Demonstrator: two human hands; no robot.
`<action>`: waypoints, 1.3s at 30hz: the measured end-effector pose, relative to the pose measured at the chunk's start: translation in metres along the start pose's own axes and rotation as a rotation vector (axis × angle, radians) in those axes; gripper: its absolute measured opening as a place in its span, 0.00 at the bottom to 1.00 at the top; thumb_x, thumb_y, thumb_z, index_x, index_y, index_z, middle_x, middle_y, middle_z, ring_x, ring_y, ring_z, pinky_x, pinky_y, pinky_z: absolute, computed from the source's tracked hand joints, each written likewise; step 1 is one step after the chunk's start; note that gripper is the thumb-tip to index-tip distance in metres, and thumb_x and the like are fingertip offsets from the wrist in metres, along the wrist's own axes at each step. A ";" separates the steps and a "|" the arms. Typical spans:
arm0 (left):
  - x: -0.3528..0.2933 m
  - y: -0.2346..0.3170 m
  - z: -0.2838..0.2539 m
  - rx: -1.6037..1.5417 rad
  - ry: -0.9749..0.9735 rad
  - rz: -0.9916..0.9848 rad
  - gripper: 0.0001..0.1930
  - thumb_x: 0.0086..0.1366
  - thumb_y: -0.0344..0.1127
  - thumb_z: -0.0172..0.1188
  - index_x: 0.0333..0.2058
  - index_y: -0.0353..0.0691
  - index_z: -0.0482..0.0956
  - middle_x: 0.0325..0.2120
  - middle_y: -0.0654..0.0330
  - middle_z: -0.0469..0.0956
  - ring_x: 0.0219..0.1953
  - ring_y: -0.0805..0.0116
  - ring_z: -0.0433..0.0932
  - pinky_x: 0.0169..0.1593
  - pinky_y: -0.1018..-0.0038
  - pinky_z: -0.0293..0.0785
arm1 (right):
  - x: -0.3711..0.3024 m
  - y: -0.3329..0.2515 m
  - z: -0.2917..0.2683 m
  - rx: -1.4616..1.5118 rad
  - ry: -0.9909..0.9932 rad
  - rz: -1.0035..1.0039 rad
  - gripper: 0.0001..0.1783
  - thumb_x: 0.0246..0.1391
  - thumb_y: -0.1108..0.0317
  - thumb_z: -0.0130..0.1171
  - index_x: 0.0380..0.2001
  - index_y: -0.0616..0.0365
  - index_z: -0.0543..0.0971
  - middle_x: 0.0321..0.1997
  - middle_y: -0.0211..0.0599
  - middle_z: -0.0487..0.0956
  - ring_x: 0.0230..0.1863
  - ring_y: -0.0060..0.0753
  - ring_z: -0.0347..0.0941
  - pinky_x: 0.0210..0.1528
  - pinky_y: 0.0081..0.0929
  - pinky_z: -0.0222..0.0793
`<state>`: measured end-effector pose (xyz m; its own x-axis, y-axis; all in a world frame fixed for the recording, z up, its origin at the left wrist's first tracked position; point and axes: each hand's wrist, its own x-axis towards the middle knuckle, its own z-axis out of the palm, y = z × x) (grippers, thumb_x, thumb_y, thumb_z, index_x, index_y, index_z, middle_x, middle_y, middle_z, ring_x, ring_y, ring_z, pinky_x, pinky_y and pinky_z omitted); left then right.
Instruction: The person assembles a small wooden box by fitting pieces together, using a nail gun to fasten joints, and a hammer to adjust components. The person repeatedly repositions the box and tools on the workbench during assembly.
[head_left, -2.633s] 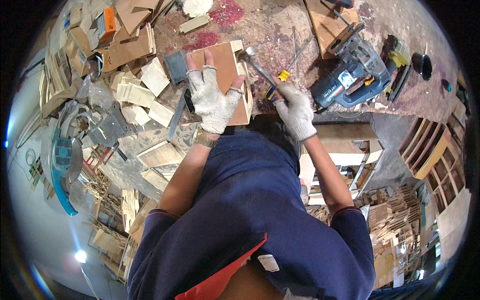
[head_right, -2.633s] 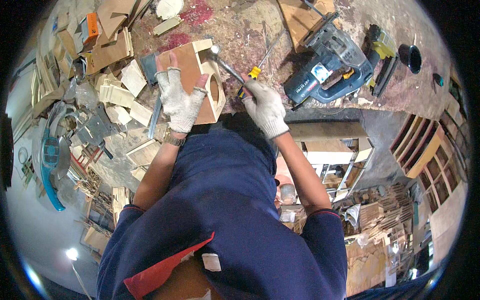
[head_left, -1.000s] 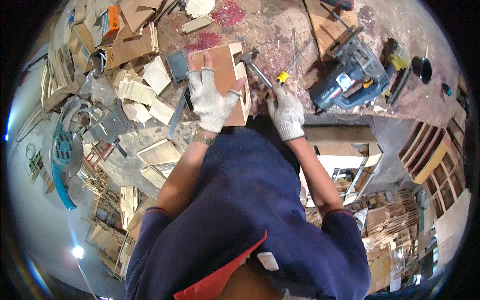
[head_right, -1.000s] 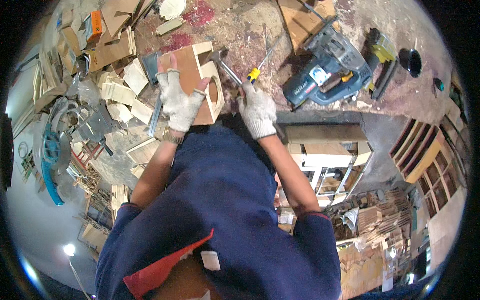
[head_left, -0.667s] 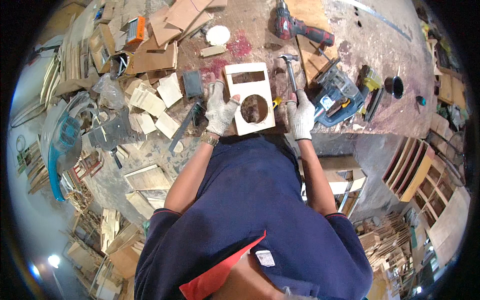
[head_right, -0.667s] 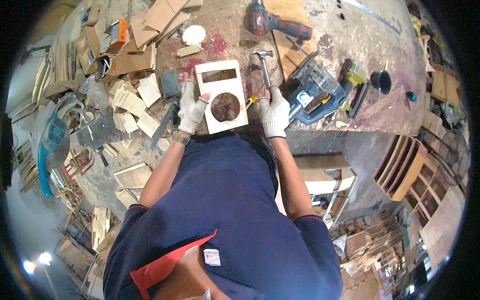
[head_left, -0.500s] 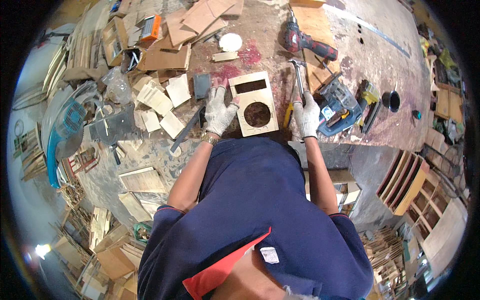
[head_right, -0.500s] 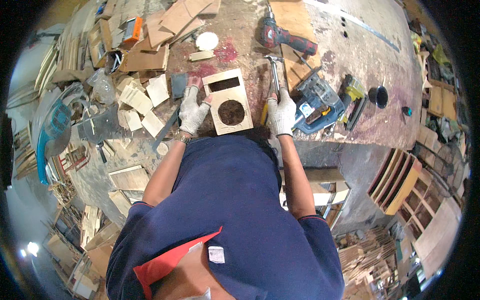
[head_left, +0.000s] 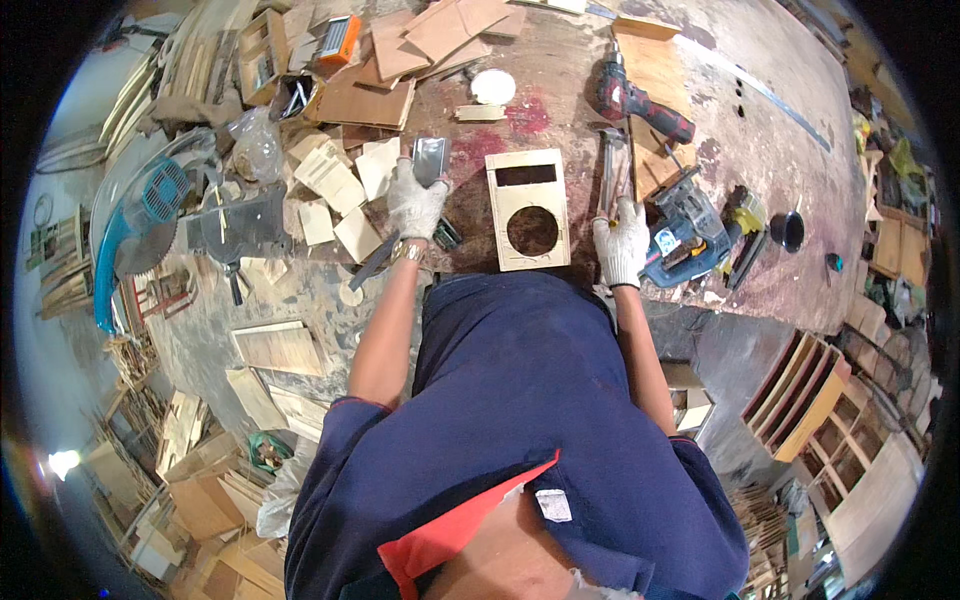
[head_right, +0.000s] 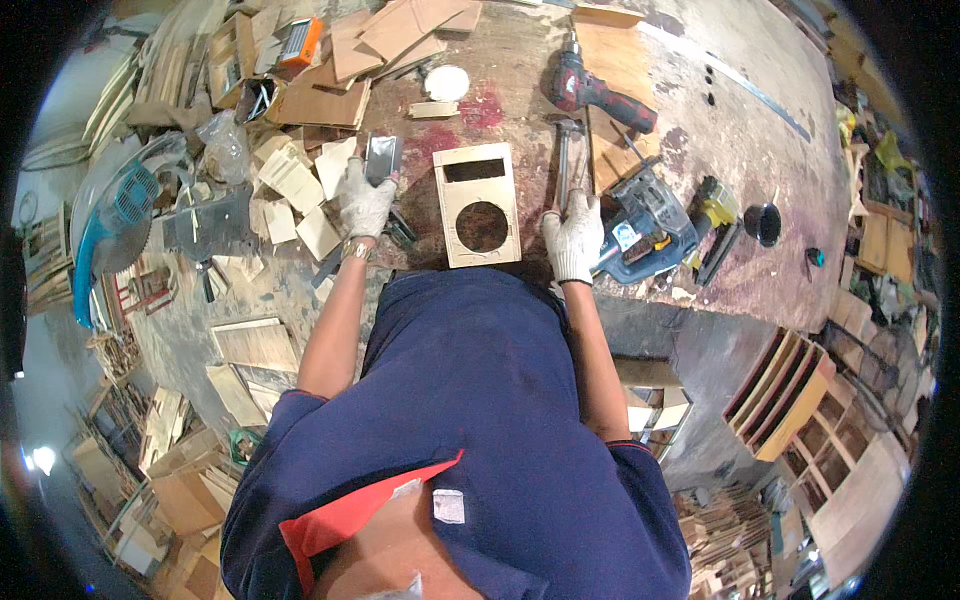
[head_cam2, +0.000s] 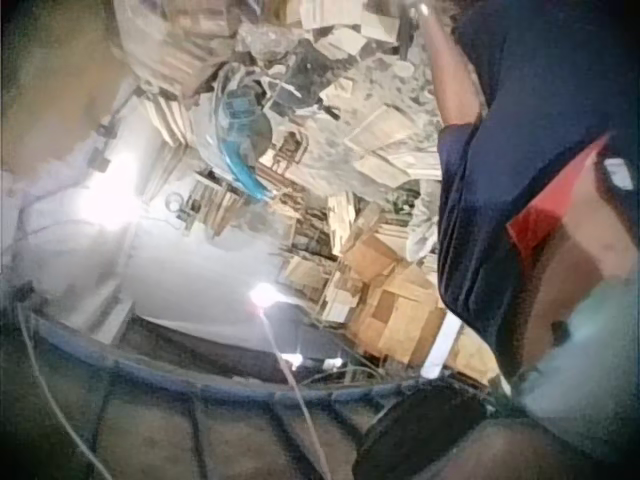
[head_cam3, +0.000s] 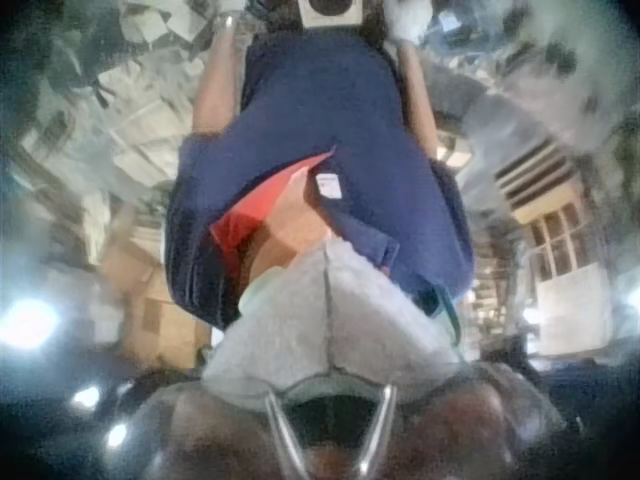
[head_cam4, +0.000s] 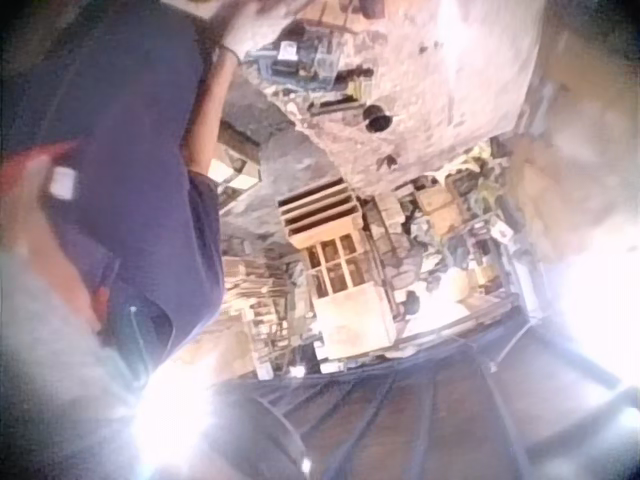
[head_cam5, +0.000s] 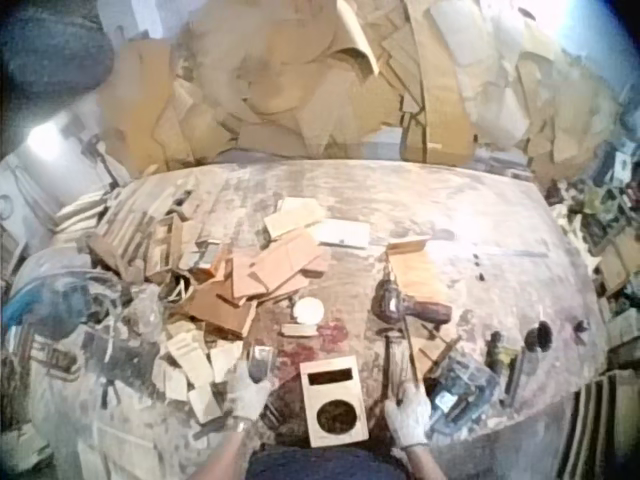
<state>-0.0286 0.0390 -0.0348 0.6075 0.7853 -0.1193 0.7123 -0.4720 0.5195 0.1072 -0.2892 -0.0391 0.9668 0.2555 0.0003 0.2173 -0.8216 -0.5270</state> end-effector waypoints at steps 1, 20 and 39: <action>-0.004 0.007 -0.005 -0.066 0.032 0.054 0.48 0.54 0.44 0.79 0.73 0.47 0.68 0.50 0.44 0.81 0.53 0.40 0.81 0.56 0.51 0.79 | 0.000 -0.002 -0.007 0.023 0.002 0.006 0.22 0.54 0.62 0.69 0.51 0.59 0.82 0.45 0.55 0.80 0.45 0.67 0.80 0.48 0.53 0.77; -0.019 0.086 0.013 0.027 -0.096 1.002 0.18 0.56 0.28 0.70 0.46 0.47 0.87 0.37 0.60 0.79 0.47 0.56 0.79 0.52 0.57 0.71 | 0.043 -0.058 -0.017 0.504 -0.355 -0.127 0.21 0.62 0.66 0.63 0.56 0.62 0.83 0.41 0.53 0.88 0.39 0.45 0.86 0.46 0.36 0.79; -0.029 0.066 0.026 -0.164 -0.070 0.911 0.20 0.62 0.36 0.74 0.53 0.40 0.86 0.46 0.53 0.85 0.51 0.49 0.83 0.58 0.57 0.79 | 0.033 -0.036 -0.002 0.499 -0.349 -0.003 0.22 0.64 0.71 0.61 0.59 0.67 0.83 0.48 0.43 0.90 0.47 0.27 0.85 0.51 0.25 0.77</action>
<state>0.0101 -0.0256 -0.0187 0.9319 0.1107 0.3453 -0.1055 -0.8284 0.5501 0.1310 -0.2517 -0.0185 0.8469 0.4787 -0.2315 0.0491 -0.5040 -0.8623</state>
